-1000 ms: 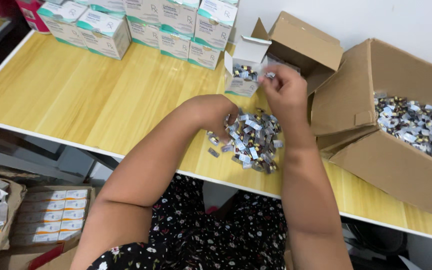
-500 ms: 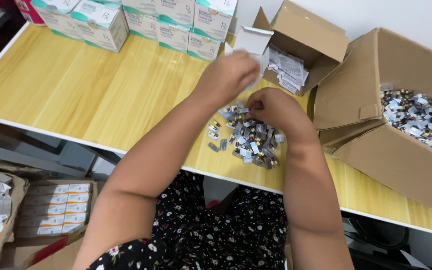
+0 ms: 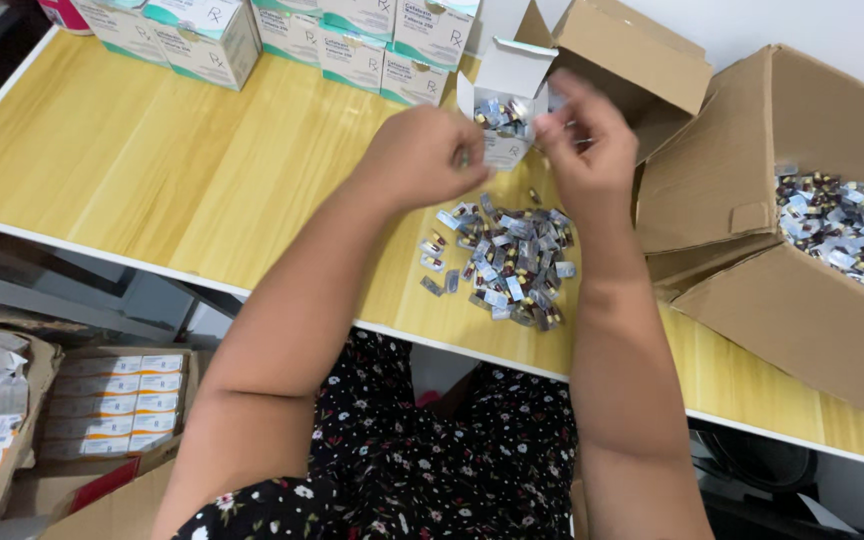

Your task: The person places small individually wrapped items from a pile on the table into a small white box. The person closes the box and sets it aside, then repeats the process with another box.

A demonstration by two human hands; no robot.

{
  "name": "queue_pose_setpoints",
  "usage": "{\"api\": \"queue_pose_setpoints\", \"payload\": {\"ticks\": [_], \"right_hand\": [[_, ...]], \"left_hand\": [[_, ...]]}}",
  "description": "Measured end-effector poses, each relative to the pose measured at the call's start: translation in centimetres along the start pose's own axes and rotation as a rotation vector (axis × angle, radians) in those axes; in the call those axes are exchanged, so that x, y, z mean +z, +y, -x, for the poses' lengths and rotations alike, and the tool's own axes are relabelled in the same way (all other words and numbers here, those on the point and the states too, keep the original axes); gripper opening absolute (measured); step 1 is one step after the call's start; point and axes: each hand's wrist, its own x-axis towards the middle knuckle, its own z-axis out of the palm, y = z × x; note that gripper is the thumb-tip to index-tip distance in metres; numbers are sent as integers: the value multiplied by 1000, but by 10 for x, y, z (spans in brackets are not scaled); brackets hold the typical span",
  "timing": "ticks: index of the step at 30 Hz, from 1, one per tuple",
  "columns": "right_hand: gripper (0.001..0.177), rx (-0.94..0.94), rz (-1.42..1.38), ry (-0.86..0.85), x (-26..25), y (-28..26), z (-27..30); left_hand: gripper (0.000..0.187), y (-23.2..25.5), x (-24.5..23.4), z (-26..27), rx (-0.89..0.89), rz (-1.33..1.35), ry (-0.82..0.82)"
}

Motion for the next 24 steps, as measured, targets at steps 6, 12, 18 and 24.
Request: {"api": "queue_pose_setpoints", "payload": {"ticks": [6,12,18,24], "right_hand": [[33,129,175,-48,-6,-8,4],[46,97,411,-199,-13,-20,11],[38,130,489,-304,-17,2,20],[36,234,533,-596,-16,20,12]], "left_hand": [[55,-6,3,2,84,-122,-402],[42,-19,33,-6,150,-84,-361],[28,-28,43,-11,170,-52,-343],[21,-12,41,-11,452,-73,364]]}}
